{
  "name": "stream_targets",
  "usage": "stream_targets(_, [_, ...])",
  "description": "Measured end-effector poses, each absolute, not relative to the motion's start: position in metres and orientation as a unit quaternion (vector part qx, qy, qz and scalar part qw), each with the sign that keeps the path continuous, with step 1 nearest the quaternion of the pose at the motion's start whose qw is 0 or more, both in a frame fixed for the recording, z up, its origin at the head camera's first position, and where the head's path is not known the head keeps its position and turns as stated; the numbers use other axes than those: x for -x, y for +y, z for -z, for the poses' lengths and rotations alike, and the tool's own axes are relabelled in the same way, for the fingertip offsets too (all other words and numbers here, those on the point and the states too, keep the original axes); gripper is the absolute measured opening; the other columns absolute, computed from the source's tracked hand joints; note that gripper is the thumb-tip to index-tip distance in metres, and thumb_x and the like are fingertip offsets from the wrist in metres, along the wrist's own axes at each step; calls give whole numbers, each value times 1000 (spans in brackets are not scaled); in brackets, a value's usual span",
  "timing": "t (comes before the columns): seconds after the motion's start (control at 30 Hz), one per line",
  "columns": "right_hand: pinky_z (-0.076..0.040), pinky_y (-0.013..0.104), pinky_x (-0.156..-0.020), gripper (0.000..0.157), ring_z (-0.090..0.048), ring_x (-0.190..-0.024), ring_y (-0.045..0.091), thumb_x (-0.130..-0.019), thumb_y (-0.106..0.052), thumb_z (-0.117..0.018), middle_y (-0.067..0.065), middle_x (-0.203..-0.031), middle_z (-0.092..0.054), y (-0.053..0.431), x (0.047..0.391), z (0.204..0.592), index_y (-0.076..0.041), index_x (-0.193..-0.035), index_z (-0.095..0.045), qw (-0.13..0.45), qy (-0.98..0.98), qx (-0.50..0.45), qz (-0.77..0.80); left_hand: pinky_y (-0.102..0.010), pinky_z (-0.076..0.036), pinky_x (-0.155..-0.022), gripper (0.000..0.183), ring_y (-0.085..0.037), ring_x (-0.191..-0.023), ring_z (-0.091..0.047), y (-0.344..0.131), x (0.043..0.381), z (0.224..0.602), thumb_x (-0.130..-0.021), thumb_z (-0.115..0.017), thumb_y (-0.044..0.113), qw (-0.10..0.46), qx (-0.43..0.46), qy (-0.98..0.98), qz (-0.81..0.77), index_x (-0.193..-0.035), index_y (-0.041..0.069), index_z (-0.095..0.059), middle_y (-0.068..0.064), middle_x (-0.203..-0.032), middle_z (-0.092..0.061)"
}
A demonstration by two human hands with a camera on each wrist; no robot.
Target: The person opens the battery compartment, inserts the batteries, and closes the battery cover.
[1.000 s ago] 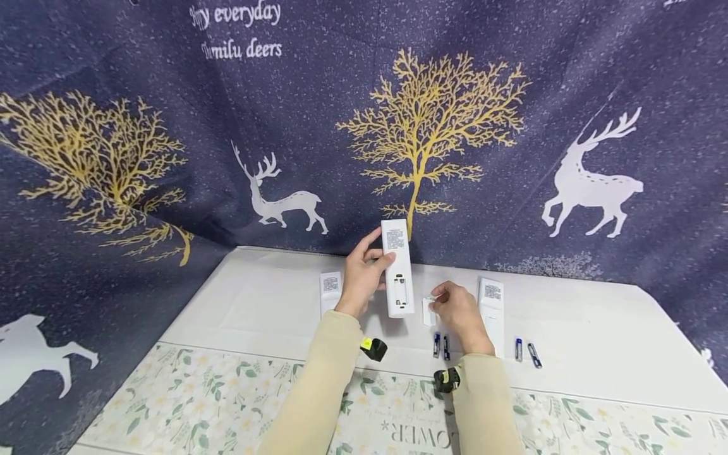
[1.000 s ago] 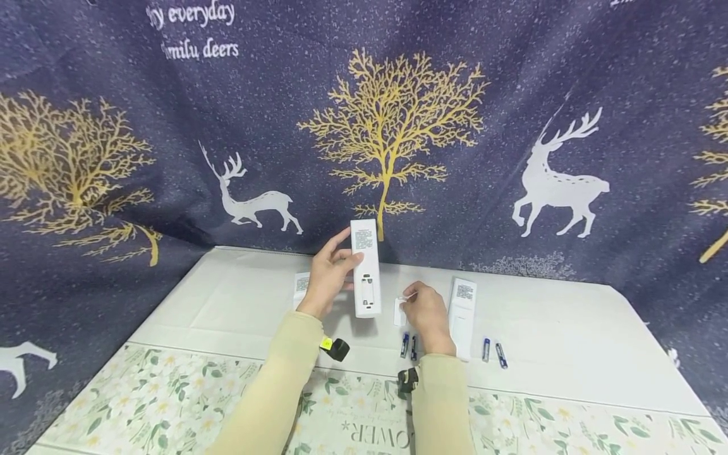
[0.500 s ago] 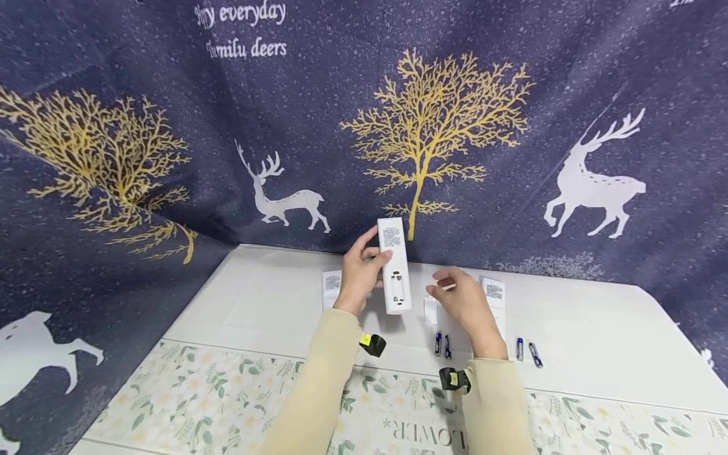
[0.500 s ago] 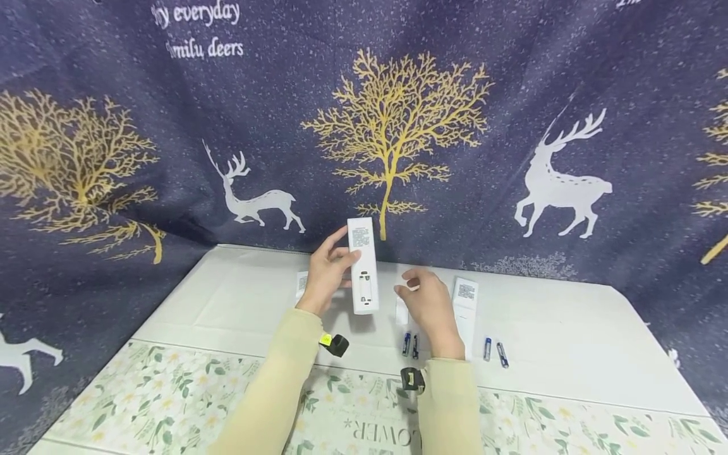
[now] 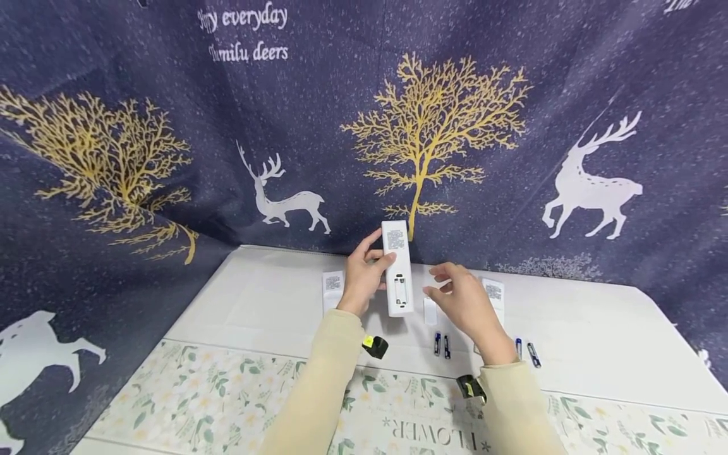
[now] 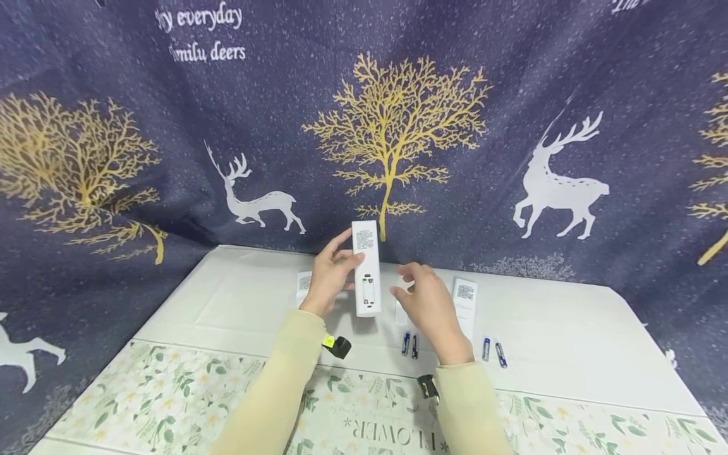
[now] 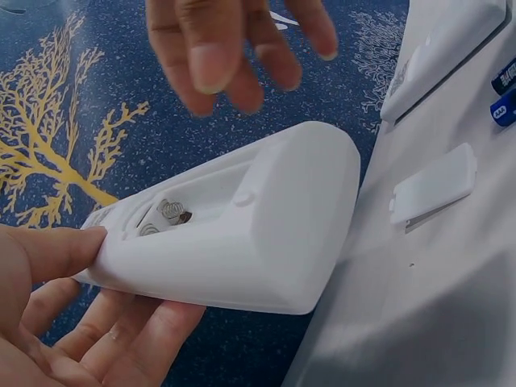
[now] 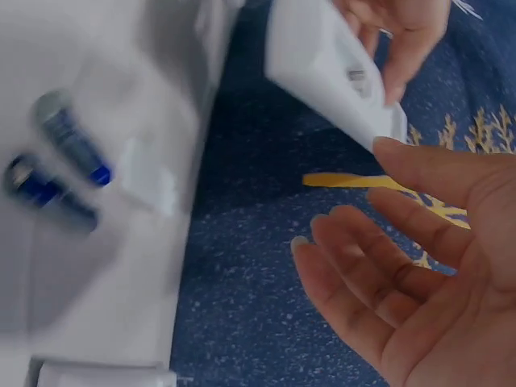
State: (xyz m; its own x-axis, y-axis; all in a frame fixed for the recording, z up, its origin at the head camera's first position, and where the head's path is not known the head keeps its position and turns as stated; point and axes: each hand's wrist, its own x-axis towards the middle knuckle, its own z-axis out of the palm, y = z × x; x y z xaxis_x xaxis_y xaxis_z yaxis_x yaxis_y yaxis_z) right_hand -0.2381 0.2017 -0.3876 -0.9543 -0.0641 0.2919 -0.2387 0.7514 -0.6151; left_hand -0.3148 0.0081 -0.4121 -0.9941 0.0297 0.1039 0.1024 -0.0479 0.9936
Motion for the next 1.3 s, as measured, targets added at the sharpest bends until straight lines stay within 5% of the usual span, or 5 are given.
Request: stream_targets(1.3, [-56,58,-97,38,-67,-116,37,-92,-18,-85,7,-123,-69,245,203,436,-6,-126,-71,77,-955,-198,-207,-38,-63,-60,62,-35,-88,-74,11,311,411,-100,-75,10,20,39,-679,733,-154,36,-57,-5,-109,-74])
